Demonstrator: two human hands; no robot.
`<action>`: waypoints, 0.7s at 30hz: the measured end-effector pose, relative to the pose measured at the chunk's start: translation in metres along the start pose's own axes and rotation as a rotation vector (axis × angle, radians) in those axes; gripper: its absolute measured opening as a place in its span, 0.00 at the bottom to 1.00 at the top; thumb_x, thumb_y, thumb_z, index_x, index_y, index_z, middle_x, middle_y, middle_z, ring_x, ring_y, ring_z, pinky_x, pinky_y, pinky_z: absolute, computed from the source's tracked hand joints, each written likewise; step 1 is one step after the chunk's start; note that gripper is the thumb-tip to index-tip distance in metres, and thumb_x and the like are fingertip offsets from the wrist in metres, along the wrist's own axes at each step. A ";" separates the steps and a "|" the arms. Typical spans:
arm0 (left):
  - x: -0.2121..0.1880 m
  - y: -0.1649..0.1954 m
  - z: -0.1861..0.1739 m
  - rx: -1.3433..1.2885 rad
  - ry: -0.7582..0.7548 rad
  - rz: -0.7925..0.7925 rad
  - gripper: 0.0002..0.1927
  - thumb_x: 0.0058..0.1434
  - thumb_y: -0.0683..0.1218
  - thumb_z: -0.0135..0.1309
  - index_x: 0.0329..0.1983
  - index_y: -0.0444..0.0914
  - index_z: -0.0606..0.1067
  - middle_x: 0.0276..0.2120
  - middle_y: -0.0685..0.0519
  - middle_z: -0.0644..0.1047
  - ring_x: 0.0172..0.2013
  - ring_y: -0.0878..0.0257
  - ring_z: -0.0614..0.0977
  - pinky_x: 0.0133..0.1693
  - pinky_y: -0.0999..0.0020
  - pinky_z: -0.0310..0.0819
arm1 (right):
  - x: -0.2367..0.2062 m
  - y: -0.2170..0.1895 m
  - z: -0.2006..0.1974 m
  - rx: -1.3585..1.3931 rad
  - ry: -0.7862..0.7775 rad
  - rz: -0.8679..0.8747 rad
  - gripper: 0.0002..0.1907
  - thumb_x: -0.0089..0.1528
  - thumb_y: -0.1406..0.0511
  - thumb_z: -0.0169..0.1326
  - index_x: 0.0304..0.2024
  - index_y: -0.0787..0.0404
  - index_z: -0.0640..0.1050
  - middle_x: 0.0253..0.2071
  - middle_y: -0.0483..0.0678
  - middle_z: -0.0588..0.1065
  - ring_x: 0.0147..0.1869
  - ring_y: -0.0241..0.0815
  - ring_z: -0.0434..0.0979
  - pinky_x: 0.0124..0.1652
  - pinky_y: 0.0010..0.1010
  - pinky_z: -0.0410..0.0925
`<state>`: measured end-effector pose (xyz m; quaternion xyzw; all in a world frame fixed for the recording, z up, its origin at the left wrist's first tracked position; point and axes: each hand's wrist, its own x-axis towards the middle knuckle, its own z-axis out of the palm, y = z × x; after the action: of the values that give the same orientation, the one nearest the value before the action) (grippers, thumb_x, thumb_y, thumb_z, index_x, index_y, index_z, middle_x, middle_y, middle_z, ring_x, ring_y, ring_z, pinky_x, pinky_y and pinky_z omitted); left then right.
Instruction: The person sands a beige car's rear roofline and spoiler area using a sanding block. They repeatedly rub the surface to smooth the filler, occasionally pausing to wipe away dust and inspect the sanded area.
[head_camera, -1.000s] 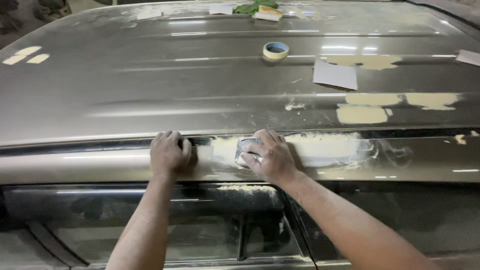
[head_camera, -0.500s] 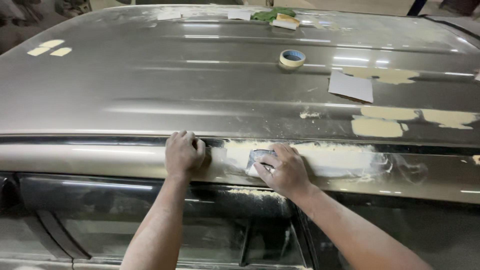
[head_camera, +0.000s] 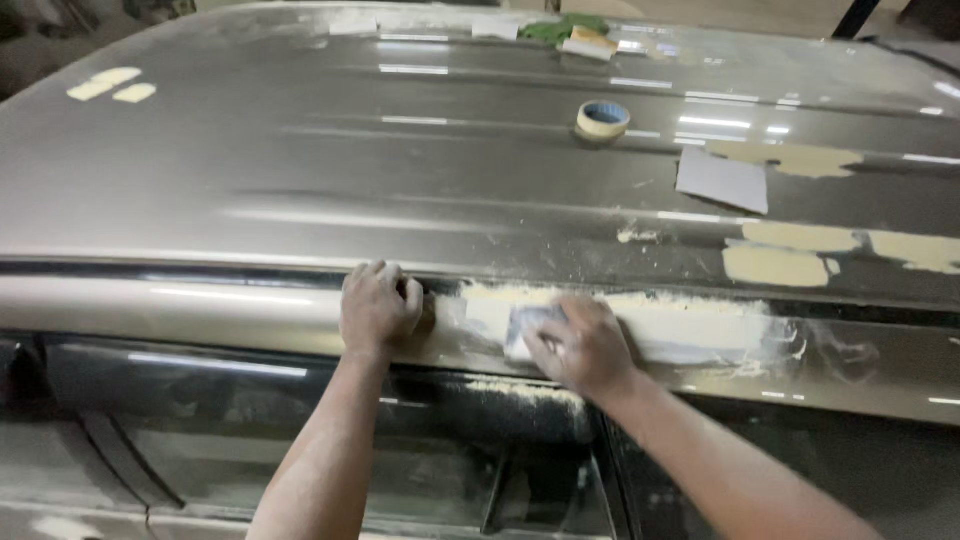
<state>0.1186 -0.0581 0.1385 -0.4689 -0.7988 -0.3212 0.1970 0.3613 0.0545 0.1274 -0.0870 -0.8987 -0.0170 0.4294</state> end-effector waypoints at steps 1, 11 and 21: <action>0.000 0.001 0.000 0.002 0.004 0.010 0.11 0.57 0.50 0.53 0.29 0.37 0.78 0.35 0.45 0.79 0.44 0.46 0.77 0.51 0.51 0.70 | 0.011 0.004 0.004 0.012 0.020 -0.012 0.06 0.59 0.61 0.62 0.31 0.54 0.85 0.35 0.49 0.76 0.40 0.44 0.75 0.43 0.39 0.71; -0.021 0.027 -0.018 0.025 -0.025 0.027 0.12 0.61 0.49 0.51 0.31 0.36 0.77 0.36 0.44 0.77 0.45 0.46 0.77 0.52 0.49 0.69 | 0.007 -0.024 -0.029 0.055 0.015 0.089 0.06 0.62 0.61 0.61 0.36 0.55 0.85 0.36 0.50 0.75 0.41 0.48 0.76 0.44 0.41 0.70; -0.029 0.032 -0.019 0.035 -0.030 0.035 0.12 0.63 0.49 0.51 0.30 0.35 0.76 0.37 0.42 0.77 0.46 0.45 0.76 0.53 0.48 0.68 | 0.032 -0.023 -0.029 -0.002 0.020 0.075 0.06 0.64 0.61 0.62 0.36 0.54 0.87 0.34 0.49 0.74 0.39 0.47 0.74 0.42 0.39 0.70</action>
<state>0.1607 -0.0781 0.1442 -0.4841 -0.7989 -0.2964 0.1989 0.3594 0.0340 0.1716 -0.1207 -0.8906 -0.0025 0.4386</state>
